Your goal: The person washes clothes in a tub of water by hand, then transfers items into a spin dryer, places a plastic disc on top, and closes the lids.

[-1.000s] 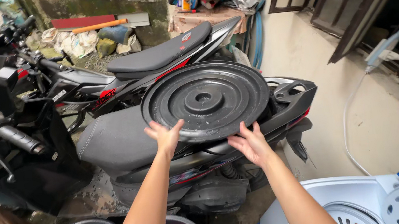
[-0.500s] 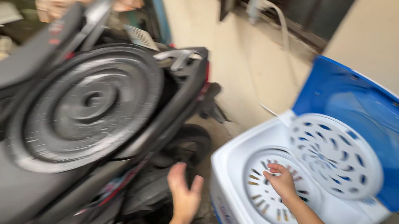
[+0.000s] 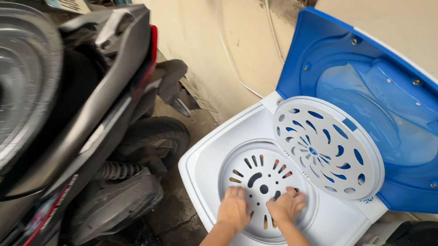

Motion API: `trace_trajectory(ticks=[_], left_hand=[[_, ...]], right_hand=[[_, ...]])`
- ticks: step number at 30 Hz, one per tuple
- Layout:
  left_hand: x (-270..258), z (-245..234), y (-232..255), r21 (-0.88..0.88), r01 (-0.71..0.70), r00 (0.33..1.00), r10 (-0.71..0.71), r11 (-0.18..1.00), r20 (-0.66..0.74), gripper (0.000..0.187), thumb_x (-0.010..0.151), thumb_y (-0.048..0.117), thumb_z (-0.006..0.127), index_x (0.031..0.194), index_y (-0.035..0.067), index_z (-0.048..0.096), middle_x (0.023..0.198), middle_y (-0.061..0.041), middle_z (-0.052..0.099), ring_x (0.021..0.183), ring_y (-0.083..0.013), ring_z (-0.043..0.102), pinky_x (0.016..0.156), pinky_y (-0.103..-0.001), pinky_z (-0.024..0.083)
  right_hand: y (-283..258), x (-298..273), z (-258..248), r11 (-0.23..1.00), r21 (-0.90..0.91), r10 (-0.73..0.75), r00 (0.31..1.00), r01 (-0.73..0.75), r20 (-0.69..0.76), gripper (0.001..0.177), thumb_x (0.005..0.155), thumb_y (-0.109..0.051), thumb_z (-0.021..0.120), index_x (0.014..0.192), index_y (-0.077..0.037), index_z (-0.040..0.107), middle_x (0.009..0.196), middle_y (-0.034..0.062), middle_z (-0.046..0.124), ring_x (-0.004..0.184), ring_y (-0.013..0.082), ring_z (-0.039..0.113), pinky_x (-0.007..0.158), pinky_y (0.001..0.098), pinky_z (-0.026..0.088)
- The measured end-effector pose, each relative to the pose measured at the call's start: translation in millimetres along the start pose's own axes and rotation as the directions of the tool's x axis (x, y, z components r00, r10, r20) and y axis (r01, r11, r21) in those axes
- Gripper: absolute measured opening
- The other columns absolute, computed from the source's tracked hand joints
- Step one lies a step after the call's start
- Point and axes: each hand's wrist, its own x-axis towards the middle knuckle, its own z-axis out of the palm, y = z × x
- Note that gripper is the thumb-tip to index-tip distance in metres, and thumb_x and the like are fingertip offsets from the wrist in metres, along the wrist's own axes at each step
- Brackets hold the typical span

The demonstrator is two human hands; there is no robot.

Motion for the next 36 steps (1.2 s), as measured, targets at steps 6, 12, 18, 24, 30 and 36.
trace_trajectory(ticks=[6, 12, 18, 24, 30, 36], left_hand=[[79, 21, -9, 0.229, 0.102, 0.994, -0.105, 0.968, 0.001, 0.086, 0.088, 0.025, 0.069, 0.148, -0.010, 0.020, 0.158, -0.025, 0.024, 0.146, -0.0380, 0.022, 0.117, -0.043, 0.020], [109, 8, 23, 0.422, 0.244, 0.929, -0.335, 0.873, 0.155, 0.107, 0.083, 0.026, 0.073, 0.162, 0.000, 0.006, 0.165, -0.015, 0.021, 0.148, -0.0323, 0.028, 0.119, -0.042, 0.032], [132, 6, 27, 0.386, 0.395, 0.836, -0.501, 0.834, 0.227, 0.118, 0.079, 0.028, 0.078, 0.165, 0.015, 0.000, 0.171, -0.004, 0.005, 0.154, -0.0424, 0.014, 0.119, -0.052, 0.033], [148, -15, 39, 0.405, 0.414, 0.768, -0.551, 0.816, 0.326, 0.122, 0.077, 0.013, 0.078, 0.161, 0.052, -0.003, 0.174, -0.012, 0.002, 0.144, -0.0509, 0.036, 0.104, -0.071, 0.043], [142, -16, 41, 0.469, 0.316, 0.788, -0.504, 0.824, 0.354, 0.123, 0.082, 0.019, 0.079, 0.163, 0.043, -0.010, 0.168, -0.027, 0.014, 0.134, -0.0443, 0.052, 0.088, -0.064, 0.057], [151, -19, 29, 0.481, 0.278, 0.720, -0.512, 0.831, 0.469, 0.105, 0.085, 0.018, 0.067, 0.167, 0.028, 0.002, 0.142, -0.015, 0.060, 0.127, -0.0407, 0.061, 0.079, -0.061, 0.062]], right_hand=[[-13, -9, -17, 0.988, 0.012, 0.156, 0.988, -0.156, 0.005, 0.118, 0.064, -0.027, 0.090, 0.153, -0.004, 0.017, 0.158, 0.0255, 0.013, 0.144, 0.0416, 0.020, 0.122, 0.0454, 0.024], [-13, 17, -3, 0.972, 0.038, 0.225, 0.968, -0.230, 0.110, 0.133, 0.062, -0.015, 0.089, 0.161, -0.006, 0.002, 0.167, 0.0228, 0.004, 0.152, 0.0444, 0.010, 0.126, 0.0450, 0.019], [6, 42, -9, 0.976, 0.171, 0.072, 0.942, -0.134, 0.328, 0.140, 0.057, -0.018, 0.092, 0.164, -0.017, 0.002, 0.169, 0.0142, 0.013, 0.160, 0.0275, 0.008, 0.128, 0.0339, 0.021], [8, 62, -18, 0.989, 0.114, 0.026, 0.861, -0.097, 0.509, 0.136, 0.061, -0.018, 0.088, 0.165, -0.026, 0.001, 0.173, 0.0031, 0.012, 0.161, 0.0198, 0.008, 0.127, 0.0321, 0.022], [13, 81, -4, 1.000, 0.015, -0.014, 0.854, 0.007, 0.520, 0.130, 0.063, -0.018, 0.087, 0.165, -0.027, 0.006, 0.173, 0.0053, 0.007, 0.160, 0.0170, 0.004, 0.127, 0.0311, 0.020], [11, 111, 6, 0.988, 0.090, -0.156, 0.795, 0.127, 0.586, 0.123, 0.060, -0.003, 0.083, 0.163, -0.026, 0.021, 0.173, 0.0000, 0.010, 0.160, 0.0179, 0.008, 0.126, 0.0297, 0.021]])
